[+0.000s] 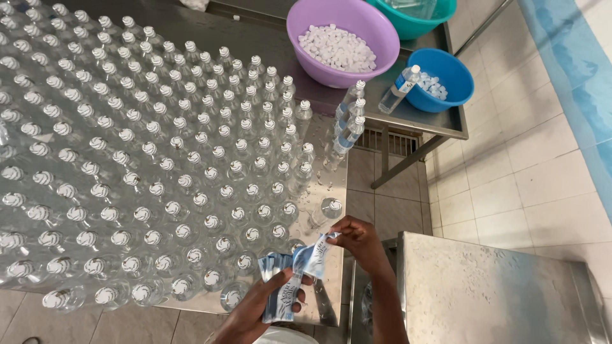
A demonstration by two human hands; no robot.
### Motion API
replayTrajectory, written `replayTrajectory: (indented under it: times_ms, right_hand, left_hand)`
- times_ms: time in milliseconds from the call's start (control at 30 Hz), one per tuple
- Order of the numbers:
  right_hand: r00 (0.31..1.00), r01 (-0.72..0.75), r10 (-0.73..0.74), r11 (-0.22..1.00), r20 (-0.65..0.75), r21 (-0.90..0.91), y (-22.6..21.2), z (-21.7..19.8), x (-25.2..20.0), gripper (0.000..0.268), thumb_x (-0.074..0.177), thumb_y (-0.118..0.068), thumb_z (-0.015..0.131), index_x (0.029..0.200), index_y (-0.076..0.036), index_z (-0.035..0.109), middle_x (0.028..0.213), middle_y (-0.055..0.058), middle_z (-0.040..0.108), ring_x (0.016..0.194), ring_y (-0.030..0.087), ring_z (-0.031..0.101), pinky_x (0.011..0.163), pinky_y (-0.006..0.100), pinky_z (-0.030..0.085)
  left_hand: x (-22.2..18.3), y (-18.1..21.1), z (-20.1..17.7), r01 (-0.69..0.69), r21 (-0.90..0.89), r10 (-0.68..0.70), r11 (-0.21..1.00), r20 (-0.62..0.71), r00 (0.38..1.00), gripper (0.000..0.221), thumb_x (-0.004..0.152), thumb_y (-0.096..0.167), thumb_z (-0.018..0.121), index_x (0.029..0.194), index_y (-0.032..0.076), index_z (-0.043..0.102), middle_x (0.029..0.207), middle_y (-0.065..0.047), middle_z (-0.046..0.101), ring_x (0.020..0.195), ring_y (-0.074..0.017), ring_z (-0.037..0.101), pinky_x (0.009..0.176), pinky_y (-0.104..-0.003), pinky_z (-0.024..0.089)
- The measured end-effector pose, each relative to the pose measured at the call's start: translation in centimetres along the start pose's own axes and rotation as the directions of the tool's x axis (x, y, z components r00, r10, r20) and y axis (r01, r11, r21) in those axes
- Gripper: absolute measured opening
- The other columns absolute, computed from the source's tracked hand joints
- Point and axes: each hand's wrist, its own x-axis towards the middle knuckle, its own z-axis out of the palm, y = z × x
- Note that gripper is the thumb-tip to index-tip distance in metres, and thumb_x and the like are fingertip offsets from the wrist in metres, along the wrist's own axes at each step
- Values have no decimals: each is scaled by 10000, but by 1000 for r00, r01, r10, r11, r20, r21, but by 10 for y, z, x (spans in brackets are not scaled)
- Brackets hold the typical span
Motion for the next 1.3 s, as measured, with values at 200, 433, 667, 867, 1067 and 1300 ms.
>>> replayTrajectory:
  times_ms: [200, 433, 667, 867, 1067, 1300]
  right_hand:
    - [966, 55, -140, 932, 216, 358, 12, 5, -11, 134, 902, 43, 826, 972, -61, 779, 868, 38, 792, 775, 160, 764, 720, 299, 618]
    - [970, -146, 158, 986, 185, -77, -49, 30, -24, 116, 866, -30, 888, 948, -19, 807, 932, 147, 881, 859, 245, 879, 828, 364, 751]
    - [986, -82, 120, 954, 117, -289, -72, 49, -28, 90, 903, -86, 845, 993, -84, 842, 1112, 53, 900, 1071, 187, 861, 886, 322, 679]
    - [994, 62, -55, 995, 96, -72, -36, 30, -17, 172, 870, -42, 892, 1041, -27, 876, 965, 64, 735, 915, 184, 715, 775, 308, 623]
    - [992, -65, 51, 990, -119, -121, -41, 23, -14, 289, 856, -62, 895, 1143, -30, 881, 940, 124, 887, 890, 200, 834, 788, 310, 672]
    - [937, 39, -109, 977, -331, -211, -13, -7, 5, 125, 937, -152, 834, 1054, -119, 806, 1104, 106, 881, 1034, 253, 873, 894, 363, 747]
  left_hand:
    - [-1, 3, 2, -22, 27, 21, 999, 37, 999, 677, 989, 343, 653, 1472, -131, 661, 1112, -294, 786, 903, -326, 742, 724, -409, 607]
    - [6, 1, -4, 41, -45, -42, 998, -22, 999, 520, 978, 280, 696, 1399, -25, 694, 1236, -246, 812, 1029, -374, 777, 911, -484, 623]
    - [4, -1, 0, 24, -74, -25, 997, -14, 1000, 572, 925, 184, 744, 1422, -63, 608, 1217, -288, 764, 969, -428, 761, 875, -568, 654]
    - [7, -1, -1, 23, -35, -25, 999, -52, 998, 617, 895, 224, 778, 1432, -33, 616, 1151, -268, 770, 938, -411, 781, 792, -492, 643]
    - [7, 1, -1, 2, -11, -3, 1000, -58, 998, 572, 942, 259, 750, 1396, -76, 657, 1040, -294, 793, 834, -357, 769, 731, -439, 631]
    - [9, 2, -1, -40, -41, 37, 998, -78, 996, 529, 959, 219, 722, 1391, -80, 667, 1215, -259, 795, 863, -320, 734, 732, -446, 622]
